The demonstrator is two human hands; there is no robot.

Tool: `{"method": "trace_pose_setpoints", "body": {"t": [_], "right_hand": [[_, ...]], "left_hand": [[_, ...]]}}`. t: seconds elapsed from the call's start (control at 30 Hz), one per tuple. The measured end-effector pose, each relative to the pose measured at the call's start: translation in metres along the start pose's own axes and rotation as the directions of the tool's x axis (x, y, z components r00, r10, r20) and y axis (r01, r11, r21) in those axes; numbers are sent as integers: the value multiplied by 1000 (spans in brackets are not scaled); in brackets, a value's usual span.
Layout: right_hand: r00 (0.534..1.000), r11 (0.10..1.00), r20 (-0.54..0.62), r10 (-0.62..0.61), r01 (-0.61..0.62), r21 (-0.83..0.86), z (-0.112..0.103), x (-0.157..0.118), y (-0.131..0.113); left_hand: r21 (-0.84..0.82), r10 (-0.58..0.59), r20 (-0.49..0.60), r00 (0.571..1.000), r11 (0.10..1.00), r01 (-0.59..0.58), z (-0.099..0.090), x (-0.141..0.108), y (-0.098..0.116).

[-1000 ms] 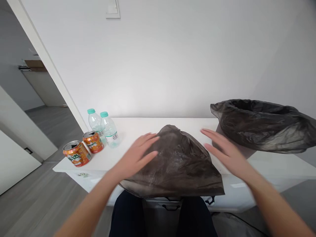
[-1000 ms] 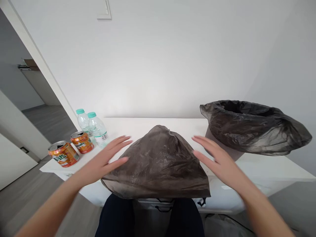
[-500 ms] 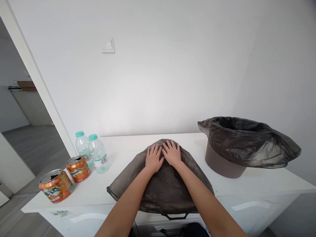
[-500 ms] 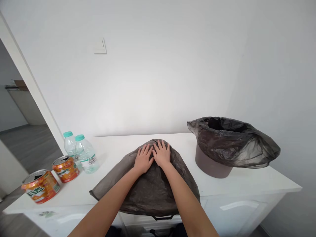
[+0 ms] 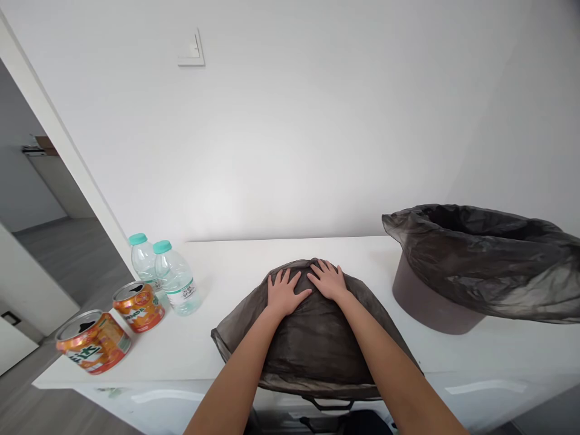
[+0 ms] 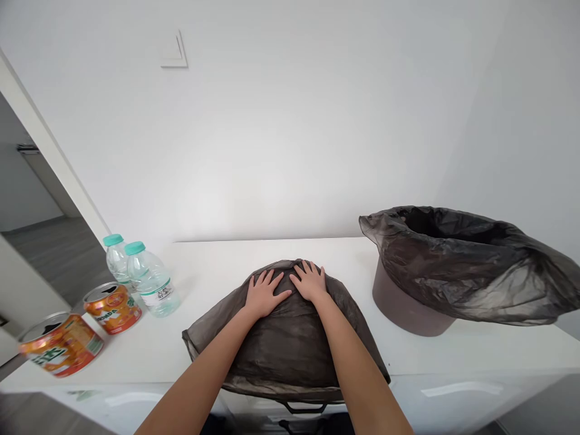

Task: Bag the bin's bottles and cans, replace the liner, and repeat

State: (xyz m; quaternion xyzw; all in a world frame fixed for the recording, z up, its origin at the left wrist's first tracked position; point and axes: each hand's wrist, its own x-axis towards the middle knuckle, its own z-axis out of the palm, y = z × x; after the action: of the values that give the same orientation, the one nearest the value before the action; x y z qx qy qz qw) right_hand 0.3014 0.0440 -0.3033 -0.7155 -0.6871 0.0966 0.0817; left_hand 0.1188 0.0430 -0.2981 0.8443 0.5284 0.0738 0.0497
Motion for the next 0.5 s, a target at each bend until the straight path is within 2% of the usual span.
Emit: {"method": "trace_pose_setpoints", "body": {"t": [0.13,0.2,0.27,0.33,0.4,0.5], "right_hand": [[1000,1000,-23,11,-10,14,5,5,4],[1000,1000,-29,7,-6,20,8,8,6],[1000,1000,-30,6,-6,23,10,9,7],[999,1000,-31,12,-11,21,10,11,8],[999,1000,-31,22,-22,15,10,12,8],[999,999,-20,35,-35,13,6,12,6]], "left_hand": [[6,-78,-26,997,997,78,-1,-1,1],[11,-95,-89,992,995,96,-3,-3,5],[23,-57,-197,979,998,63,-5,-1,12],[52,44,-274,961,998,-31,-4,7,21],[72,136,-273,952,990,-121,2,21,27],[58,131,-203,970,991,-122,18,45,23]]}}
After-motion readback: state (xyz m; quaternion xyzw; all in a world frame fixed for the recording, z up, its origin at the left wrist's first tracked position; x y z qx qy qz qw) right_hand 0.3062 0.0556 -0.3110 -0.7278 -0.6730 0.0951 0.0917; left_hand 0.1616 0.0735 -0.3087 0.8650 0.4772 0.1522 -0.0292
